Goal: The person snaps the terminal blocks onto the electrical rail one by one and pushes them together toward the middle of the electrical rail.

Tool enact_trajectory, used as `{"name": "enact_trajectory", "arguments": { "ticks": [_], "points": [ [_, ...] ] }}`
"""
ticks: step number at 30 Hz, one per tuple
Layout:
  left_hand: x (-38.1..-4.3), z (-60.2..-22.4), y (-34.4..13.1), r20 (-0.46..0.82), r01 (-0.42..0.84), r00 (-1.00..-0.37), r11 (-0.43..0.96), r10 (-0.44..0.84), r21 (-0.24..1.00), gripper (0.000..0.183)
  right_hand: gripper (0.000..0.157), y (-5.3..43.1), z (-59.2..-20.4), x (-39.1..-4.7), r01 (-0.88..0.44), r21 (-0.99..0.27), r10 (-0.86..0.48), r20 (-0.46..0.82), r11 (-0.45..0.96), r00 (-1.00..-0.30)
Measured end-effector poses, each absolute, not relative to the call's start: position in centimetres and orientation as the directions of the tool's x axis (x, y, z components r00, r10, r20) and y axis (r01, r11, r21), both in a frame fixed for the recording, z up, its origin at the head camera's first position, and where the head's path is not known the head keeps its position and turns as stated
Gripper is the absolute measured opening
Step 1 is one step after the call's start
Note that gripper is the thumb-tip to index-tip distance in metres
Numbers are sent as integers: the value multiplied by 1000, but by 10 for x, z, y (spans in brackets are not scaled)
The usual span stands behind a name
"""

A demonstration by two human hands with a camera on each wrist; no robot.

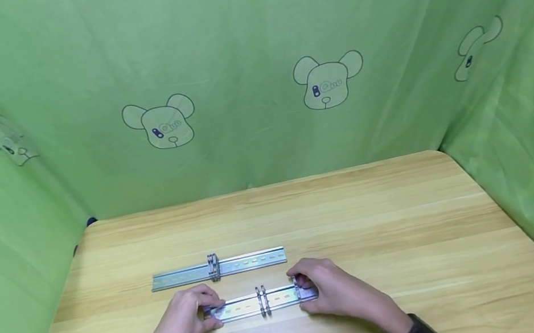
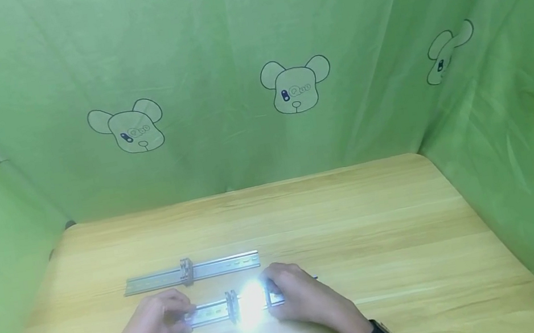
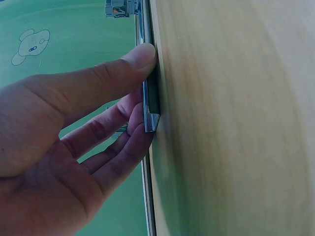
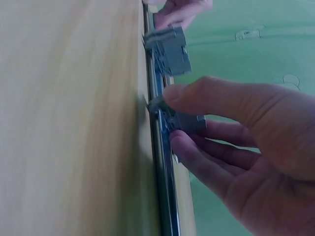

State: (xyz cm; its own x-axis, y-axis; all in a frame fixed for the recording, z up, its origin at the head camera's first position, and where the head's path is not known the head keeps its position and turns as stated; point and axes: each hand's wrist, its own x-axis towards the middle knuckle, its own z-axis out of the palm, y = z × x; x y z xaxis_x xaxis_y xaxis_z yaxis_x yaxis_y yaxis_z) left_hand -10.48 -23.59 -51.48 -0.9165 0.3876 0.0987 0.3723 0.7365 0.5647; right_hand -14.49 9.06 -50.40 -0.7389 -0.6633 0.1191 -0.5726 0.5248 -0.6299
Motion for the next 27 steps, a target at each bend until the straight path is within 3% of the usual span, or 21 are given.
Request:
{"name": "enact_trajectory", "arguments": {
  "ticks": [27],
  "points": [
    [-105,-514,-236,103,381,-914,742,393,551,29,52,44,-508,-133,-621,-578,-669,166,529,-724]
  ]
}}
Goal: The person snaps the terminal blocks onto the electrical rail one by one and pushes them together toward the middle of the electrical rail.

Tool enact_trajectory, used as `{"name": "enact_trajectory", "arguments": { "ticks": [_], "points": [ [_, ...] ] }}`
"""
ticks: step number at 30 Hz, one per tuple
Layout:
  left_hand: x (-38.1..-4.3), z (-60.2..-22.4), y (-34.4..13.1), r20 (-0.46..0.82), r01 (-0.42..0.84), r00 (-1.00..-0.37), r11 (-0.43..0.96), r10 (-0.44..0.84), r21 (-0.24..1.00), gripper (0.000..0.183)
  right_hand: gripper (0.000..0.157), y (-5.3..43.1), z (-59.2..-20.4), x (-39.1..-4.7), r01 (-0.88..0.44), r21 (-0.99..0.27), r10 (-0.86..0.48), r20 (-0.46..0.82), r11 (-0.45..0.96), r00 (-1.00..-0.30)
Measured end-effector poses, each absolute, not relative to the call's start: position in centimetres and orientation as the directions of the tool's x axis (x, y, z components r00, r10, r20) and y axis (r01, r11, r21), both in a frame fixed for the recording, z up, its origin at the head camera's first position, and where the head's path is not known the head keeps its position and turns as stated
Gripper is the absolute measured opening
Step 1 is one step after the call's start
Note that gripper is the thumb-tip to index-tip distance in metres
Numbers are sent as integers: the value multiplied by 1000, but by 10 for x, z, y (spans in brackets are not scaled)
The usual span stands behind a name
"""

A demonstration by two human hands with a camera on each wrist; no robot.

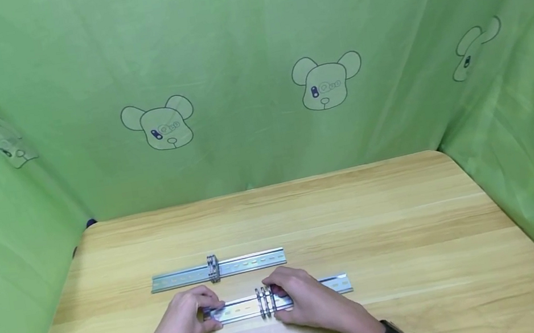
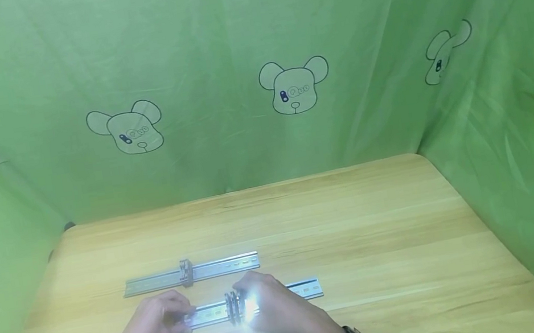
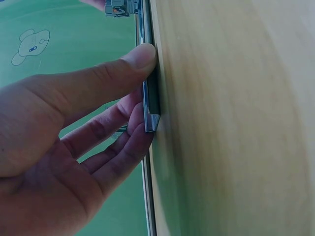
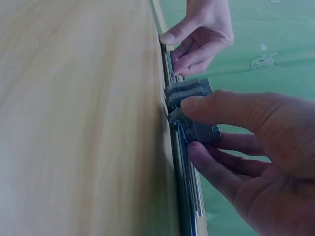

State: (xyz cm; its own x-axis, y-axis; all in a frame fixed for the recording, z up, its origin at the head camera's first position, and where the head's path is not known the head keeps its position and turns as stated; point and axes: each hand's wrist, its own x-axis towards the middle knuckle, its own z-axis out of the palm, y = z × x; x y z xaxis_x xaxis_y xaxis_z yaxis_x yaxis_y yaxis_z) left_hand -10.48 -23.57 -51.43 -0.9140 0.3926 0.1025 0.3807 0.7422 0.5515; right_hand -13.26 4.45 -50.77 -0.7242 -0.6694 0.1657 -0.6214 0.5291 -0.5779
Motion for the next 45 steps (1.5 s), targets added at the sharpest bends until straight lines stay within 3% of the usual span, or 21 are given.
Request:
{"name": "enact_trajectory", "arguments": {
  "ticks": [19,40,45],
  "points": [
    [-105,-515,-239,105,387,-912,743,397,546,28,60,24,-514,-131,-599,-592,-650,159,539,-743],
    [-105,-512,-236,105,391,-909,737,404,552,28,43,38,-502,-135,-607,-541,-644,150,582,-750],
    [-105,-513,-236,97,390,-908,735,408,555,28,51,43,-502,-136,-601,-546,-652,126,583,-747]
  ]
}}
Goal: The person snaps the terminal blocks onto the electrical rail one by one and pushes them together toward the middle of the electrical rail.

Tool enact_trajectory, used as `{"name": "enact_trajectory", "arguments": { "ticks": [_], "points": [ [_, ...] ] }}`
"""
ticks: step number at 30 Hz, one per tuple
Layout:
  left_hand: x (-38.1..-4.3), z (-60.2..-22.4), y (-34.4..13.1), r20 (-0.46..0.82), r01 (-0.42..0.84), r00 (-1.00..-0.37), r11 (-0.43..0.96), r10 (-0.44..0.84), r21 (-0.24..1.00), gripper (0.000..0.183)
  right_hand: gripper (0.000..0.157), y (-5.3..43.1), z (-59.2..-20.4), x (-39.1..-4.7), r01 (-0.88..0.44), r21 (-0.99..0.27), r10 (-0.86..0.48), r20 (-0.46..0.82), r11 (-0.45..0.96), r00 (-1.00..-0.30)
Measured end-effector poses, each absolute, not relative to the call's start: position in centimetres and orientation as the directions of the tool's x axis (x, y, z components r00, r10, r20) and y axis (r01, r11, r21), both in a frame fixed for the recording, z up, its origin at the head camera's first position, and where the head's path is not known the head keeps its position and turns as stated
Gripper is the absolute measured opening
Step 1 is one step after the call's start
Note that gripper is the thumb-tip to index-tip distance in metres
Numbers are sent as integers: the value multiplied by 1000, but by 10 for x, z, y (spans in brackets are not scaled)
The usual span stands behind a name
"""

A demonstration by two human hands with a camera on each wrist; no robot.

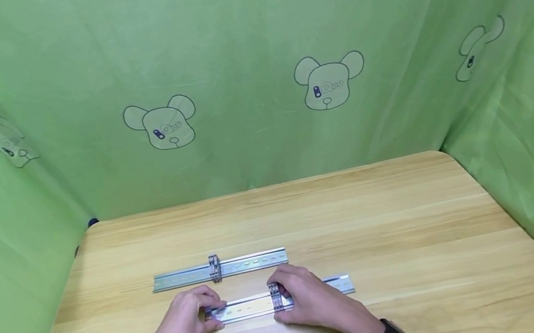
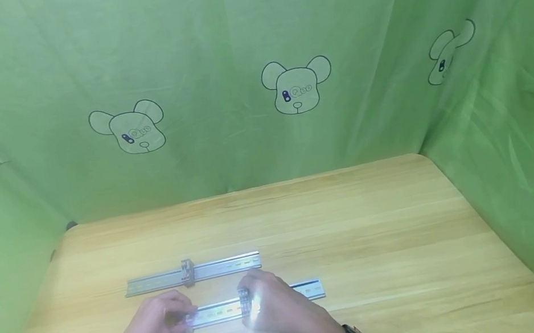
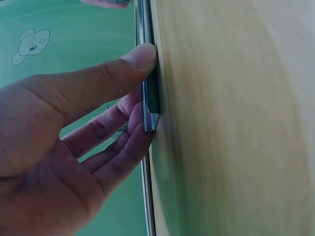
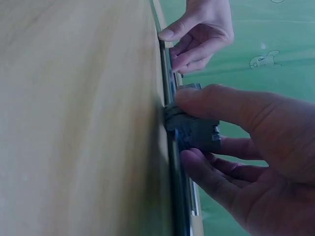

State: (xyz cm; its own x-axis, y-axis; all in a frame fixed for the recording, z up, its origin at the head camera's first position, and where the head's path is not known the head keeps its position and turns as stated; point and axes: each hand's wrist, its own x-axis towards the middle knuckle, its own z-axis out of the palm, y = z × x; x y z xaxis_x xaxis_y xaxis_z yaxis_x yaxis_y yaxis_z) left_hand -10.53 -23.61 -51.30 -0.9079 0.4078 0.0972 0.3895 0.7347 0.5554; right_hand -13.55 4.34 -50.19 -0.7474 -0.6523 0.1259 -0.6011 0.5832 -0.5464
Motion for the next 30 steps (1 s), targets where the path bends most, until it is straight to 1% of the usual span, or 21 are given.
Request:
{"name": "enact_trajectory", "arguments": {
  "ticks": [4,6,8,12,17,20,24,30],
  "points": [
    [-105,-513,-236,92,394,-904,731,418,557,28,73,59,-493,-136,-569,-569,-656,68,594,-752],
    [-104,-513,-236,84,392,-904,735,419,552,29,76,72,-489,-138,-545,-574,-646,37,610,-762],
    [-103,-514,-238,79,390,-905,745,417,542,29,71,87,-487,-140,-525,-567,-629,16,635,-777],
    [-101,-513,-240,89,402,-902,749,422,527,29,51,115,-488,-140,-503,-533,-602,-17,681,-798],
    [-94,-513,-250,121,417,-901,752,417,511,28,36,126,-494,-135,-544,-514,-632,4,664,-775],
    [-87,-515,-262,122,400,-910,756,397,518,29,33,121,-496,-133,-566,-514,-651,18,645,-759],
    [-80,-517,-280,99,352,-929,774,356,526,31,33,110,-498,-130,-584,-514,-669,25,628,-743],
    [-74,-518,-304,169,359,-933,783,319,507,35,32,90,-502,-131,-622,-536,-712,53,572,-700]
  ]
}}
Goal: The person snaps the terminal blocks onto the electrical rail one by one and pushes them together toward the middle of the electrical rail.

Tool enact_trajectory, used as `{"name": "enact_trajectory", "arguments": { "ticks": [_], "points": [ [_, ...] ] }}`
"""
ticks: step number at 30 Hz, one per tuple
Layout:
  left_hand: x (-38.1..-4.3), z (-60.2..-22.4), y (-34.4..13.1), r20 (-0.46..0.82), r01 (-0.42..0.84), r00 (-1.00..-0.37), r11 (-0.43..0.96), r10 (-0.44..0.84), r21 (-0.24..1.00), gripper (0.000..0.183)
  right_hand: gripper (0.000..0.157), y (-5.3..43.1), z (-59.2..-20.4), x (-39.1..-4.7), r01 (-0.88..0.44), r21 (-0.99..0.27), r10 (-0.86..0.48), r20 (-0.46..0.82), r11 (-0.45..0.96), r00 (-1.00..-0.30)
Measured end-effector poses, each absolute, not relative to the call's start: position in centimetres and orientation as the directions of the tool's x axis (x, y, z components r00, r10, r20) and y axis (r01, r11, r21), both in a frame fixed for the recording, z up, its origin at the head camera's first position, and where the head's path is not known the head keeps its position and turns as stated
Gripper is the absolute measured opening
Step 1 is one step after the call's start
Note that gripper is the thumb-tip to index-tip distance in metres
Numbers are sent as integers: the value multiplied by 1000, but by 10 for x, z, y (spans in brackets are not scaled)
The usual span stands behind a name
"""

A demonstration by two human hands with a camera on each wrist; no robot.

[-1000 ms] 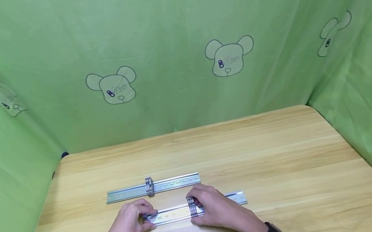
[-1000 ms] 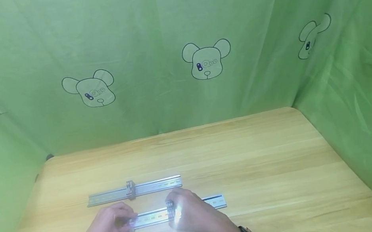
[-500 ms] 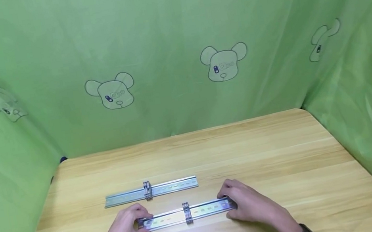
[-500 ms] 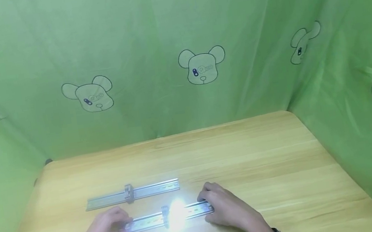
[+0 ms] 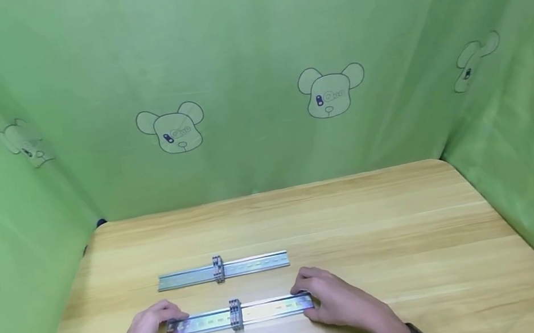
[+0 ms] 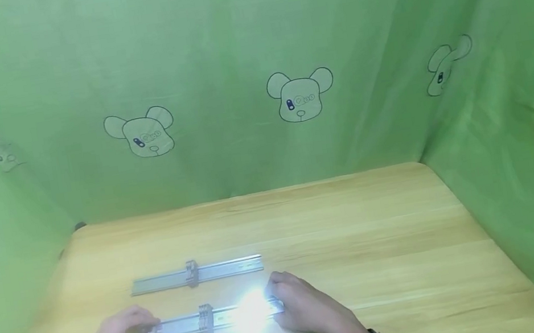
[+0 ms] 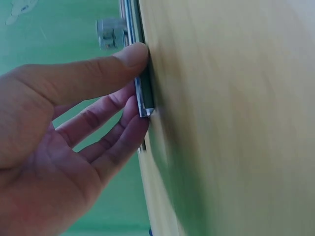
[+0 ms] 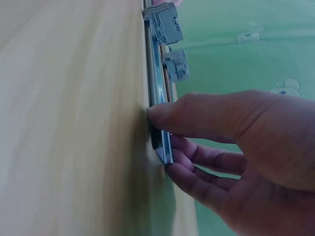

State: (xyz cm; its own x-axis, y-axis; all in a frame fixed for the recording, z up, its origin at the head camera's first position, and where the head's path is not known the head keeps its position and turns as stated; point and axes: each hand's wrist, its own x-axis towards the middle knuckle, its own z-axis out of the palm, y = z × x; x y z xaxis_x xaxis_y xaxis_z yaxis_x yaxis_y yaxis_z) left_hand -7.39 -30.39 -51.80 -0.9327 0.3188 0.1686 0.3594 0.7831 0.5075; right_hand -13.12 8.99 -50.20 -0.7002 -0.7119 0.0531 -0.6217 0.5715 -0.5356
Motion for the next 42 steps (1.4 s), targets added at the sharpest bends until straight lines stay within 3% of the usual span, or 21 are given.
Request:
{"name": "enact_trajectory", "arguments": {
  "ticks": [25,30,35,42],
  "points": [
    [-82,-524,-324,271,416,-908,768,320,487,40,31,78,-516,-133,-647,-528,-692,146,549,-707],
    [-85,-527,-331,251,398,-916,776,311,490,42,44,93,-508,-137,-590,-519,-604,166,619,-780],
    [-96,-520,-341,271,319,-940,810,206,491,35,55,123,-501,-156,-528,-451,-454,270,719,-849],
    [-113,-509,-349,256,262,-953,870,164,417,60,82,160,-505,-177,-474,-319,-392,288,821,-874]
  ]
}}
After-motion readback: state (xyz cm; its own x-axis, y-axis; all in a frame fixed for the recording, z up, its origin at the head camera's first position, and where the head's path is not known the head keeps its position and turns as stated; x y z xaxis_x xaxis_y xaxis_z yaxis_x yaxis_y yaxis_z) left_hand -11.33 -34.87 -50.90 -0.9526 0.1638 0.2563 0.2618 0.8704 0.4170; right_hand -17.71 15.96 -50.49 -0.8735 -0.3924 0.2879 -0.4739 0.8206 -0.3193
